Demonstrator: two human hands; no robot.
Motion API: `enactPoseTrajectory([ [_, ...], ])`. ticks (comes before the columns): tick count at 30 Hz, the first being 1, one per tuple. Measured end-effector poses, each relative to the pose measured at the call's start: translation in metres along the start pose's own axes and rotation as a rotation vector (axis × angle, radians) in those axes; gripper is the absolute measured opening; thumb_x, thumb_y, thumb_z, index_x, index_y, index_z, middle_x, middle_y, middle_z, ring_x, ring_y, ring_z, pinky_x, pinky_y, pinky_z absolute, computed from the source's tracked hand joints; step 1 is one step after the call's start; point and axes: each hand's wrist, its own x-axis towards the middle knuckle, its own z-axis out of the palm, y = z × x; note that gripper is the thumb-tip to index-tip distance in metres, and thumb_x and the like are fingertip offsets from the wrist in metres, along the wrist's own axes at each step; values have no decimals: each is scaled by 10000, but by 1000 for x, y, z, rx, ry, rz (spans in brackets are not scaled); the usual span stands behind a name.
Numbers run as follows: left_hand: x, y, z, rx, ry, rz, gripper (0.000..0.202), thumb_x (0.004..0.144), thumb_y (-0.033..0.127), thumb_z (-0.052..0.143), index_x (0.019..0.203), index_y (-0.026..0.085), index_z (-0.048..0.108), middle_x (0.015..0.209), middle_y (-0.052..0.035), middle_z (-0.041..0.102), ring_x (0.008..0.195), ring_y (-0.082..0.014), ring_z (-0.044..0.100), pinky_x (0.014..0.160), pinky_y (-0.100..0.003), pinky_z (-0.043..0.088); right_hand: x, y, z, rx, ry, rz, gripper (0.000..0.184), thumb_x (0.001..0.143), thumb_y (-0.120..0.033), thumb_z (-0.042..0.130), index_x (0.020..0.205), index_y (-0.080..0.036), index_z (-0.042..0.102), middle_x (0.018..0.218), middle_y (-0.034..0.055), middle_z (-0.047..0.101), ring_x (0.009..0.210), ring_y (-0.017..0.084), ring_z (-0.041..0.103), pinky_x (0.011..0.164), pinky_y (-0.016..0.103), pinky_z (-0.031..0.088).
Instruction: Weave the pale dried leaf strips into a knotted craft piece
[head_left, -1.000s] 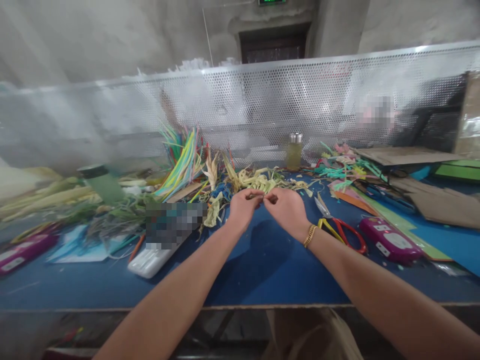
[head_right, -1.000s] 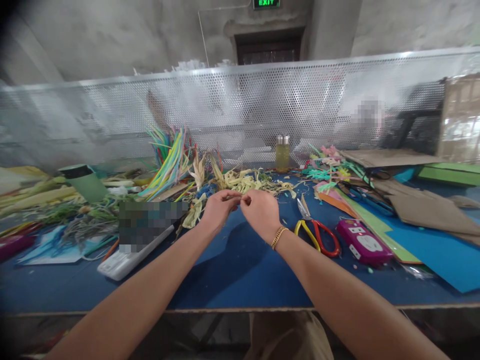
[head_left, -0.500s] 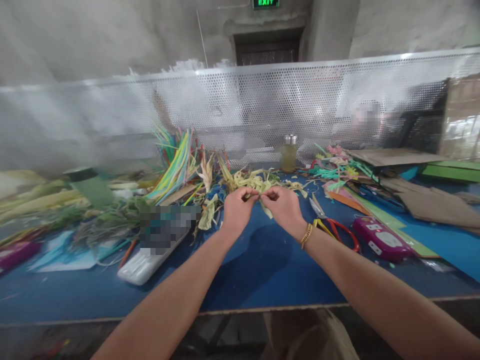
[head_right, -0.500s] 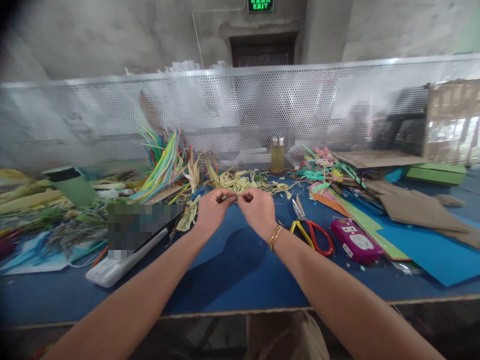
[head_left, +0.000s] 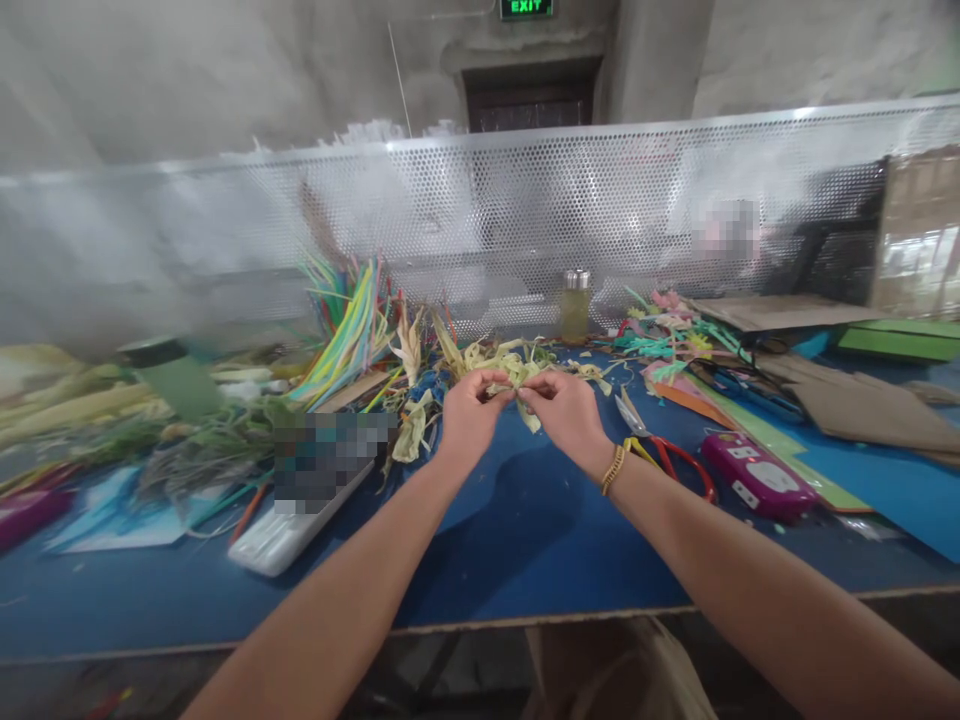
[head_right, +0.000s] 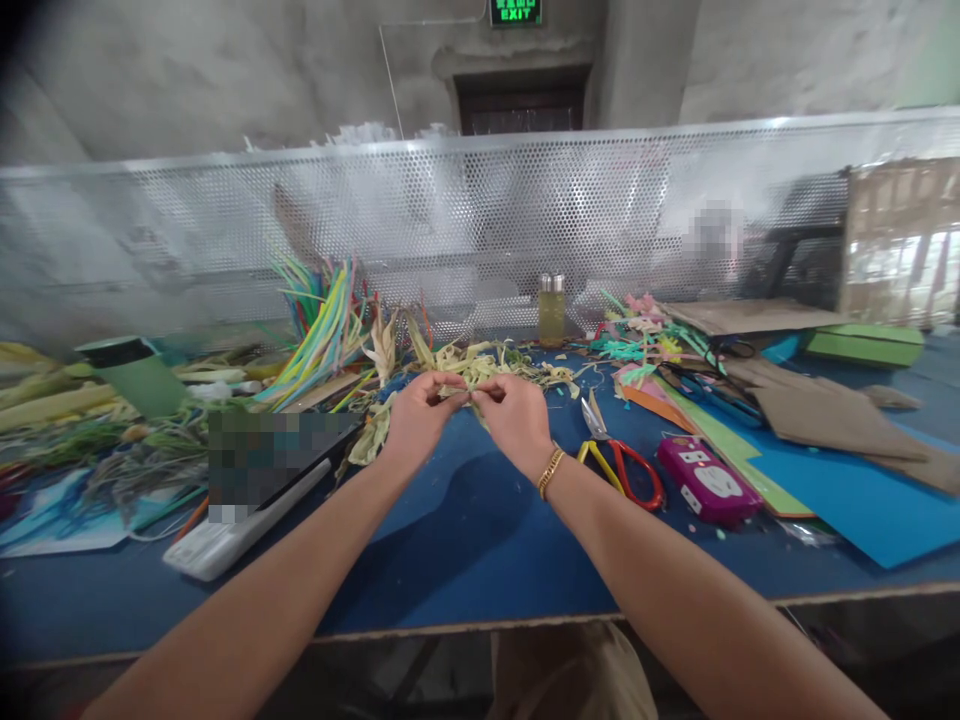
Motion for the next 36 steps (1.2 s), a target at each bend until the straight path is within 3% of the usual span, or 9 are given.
enactPoseTrajectory([
  [3,0,1,0,18,-7,-45,123,698,241,679,802,176,688,591,30,565,520,-103,424,527,-232,337,-2,-2,-1,-153,55,-121,93,766,-255,634,750,-195,703,704,17,709,638,139,630,610,248,451],
  [6,-1,1,2,-6,-2,-75,122,689,258,681,781,178,683,529,47,500,502,-102,390,504,-228,303,-3,-2,-1,-205,52,-151,124,779,-254,609,763,-203,721,719,21,712,649,144,624,615,251,444],
  [11,-2,2,4,-119,31,-107,141,667,237,689,792,176,665,622,27,569,561,-107,461,539,-223,361,-1,-3,-3,-205,46,-176,143,789,-242,598,793,-210,737,779,30,714,686,144,615,632,248,438],
  [16,-1,3,1,-223,-51,-146,258,640,240,727,879,172,658,758,0,644,634,-117,544,582,-230,417,-1,-6,-6,-242,36,-272,151,809,-213,580,805,-215,730,798,24,703,740,143,611,675,255,429],
  [21,0,2,-1,-324,-142,-182,320,626,199,738,926,164,632,754,-8,663,680,-128,602,640,-241,458,-2,-3,-5,-151,45,-186,80,785,-222,607,841,-195,658,768,23,699,702,146,628,657,263,441],
  [23,0,2,-1,-396,-167,-214,360,620,189,748,948,169,601,738,-3,667,674,-127,614,640,-240,465,-1,-3,-4,-75,51,-158,149,763,-221,633,906,-186,612,740,21,692,693,151,638,653,266,450],
  [29,1,-1,-2,-518,-198,-318,406,603,195,783,920,191,529,676,39,637,527,-78,544,502,-197,394,0,1,-1,109,12,-20,220,742,-275,660,925,-179,585,720,24,677,644,145,637,614,266,477],
  [32,4,-4,-4,-506,-219,-345,346,625,210,774,865,189,526,629,57,601,472,-57,486,465,-189,345,2,4,2,168,-26,10,176,736,-301,662,846,-183,590,702,14,656,627,131,617,572,245,479],
  [36,8,-3,-10,-386,-229,-274,345,636,213,761,887,183,527,734,12,662,591,-106,591,559,-222,427,8,8,-2,181,-128,79,179,802,-357,576,781,-184,618,680,7,645,584,123,607,496,223,453],
])
